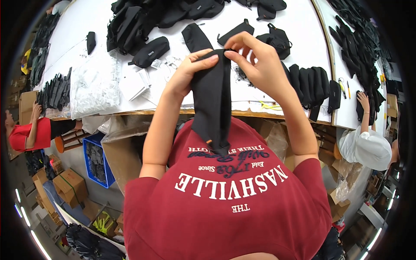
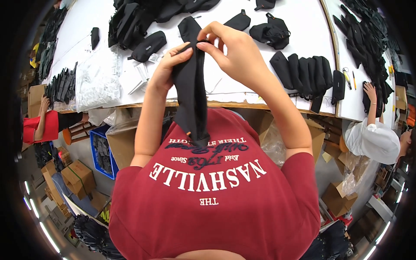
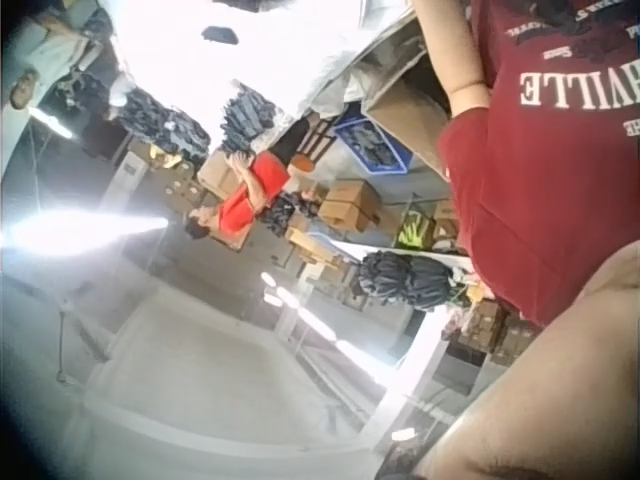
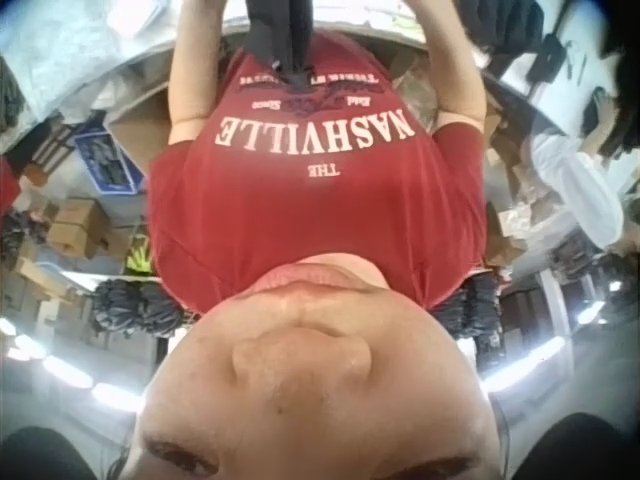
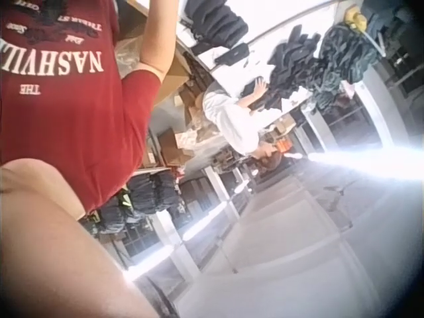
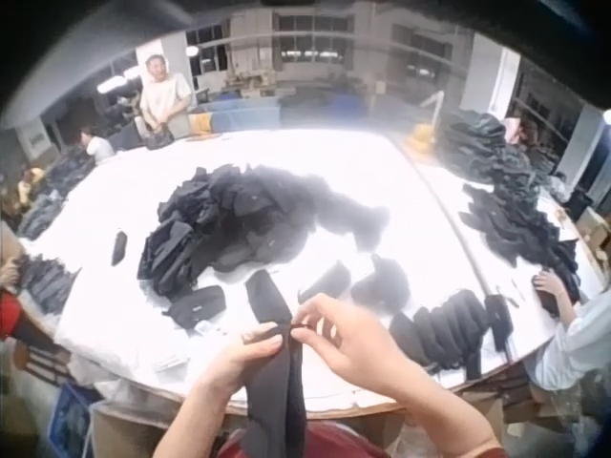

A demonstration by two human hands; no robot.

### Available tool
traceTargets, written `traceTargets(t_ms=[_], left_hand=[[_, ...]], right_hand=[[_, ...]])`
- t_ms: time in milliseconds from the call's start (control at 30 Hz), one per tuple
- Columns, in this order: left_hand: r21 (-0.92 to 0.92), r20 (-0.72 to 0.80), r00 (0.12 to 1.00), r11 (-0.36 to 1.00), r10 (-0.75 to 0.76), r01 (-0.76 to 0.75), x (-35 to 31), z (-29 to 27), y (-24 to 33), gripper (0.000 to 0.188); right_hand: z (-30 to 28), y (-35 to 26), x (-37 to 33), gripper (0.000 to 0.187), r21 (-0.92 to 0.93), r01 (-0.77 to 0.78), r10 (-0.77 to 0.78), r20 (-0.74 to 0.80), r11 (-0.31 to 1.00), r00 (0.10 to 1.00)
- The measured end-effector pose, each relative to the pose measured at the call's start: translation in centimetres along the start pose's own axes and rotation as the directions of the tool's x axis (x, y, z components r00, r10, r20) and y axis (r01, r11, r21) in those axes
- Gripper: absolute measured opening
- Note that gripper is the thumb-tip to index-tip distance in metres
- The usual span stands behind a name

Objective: Inspecting and assembling small black fabric pouches or cases at a workbench.

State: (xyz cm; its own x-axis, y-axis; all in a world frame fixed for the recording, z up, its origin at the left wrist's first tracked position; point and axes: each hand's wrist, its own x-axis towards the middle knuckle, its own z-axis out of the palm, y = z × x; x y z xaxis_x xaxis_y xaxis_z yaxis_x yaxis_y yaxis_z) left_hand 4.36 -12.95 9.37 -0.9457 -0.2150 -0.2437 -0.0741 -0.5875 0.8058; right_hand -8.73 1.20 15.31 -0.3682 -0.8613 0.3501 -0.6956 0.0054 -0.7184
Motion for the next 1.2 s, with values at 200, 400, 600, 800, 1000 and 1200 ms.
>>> traceTargets(t_ms=[200, 400, 600, 800, 1000, 1200], left_hand=[[-0.074, -0.120, 0.988, 0.991, 0.100, -0.109, 0.5, -0.2, -0.8, 0.019], [-0.303, -0.153, 0.958, 0.912, 0.241, -0.278, 1.3, -3.5, 0.5, 0.022], [-0.294, -0.185, 0.936, 0.892, 0.300, -0.344, 1.3, -4.3, 1.2, 0.023], [-0.254, -0.258, 0.914, 0.891, 0.312, -0.376, 0.8, -4.2, 1.3, 0.022], [-0.219, -0.495, 0.845, 0.912, 0.202, -0.346, -1.5, -3.8, 0.5, 0.027], [0.269, -0.237, 0.866, 0.886, 0.440, -0.377, -7.3, -2.8, -1.8, 0.085]], right_hand=[[-0.3, -0.7, 0.0, 0.010, -0.020, 0.030, -0.029, 0.062, 0.999, 0.998], [0.2, -3.6, -2.1, 0.009, 0.246, 0.030, -0.130, 0.402, 0.969, 0.906], [1.0, -4.3, -3.0, 0.009, 0.245, -0.030, -0.078, 0.419, 0.969, 0.905], [0.8, -4.7, -3.0, 0.009, 0.263, -0.037, -0.081, 0.424, 0.964, 0.902], [2.0, -1.3, -4.3, 0.036, 0.330, -0.287, 0.229, 0.206, 0.899, 0.951], [3.3, 4.4, -7.1, 0.028, 0.668, -0.740, 0.379, 0.665, 0.085, 0.644]])
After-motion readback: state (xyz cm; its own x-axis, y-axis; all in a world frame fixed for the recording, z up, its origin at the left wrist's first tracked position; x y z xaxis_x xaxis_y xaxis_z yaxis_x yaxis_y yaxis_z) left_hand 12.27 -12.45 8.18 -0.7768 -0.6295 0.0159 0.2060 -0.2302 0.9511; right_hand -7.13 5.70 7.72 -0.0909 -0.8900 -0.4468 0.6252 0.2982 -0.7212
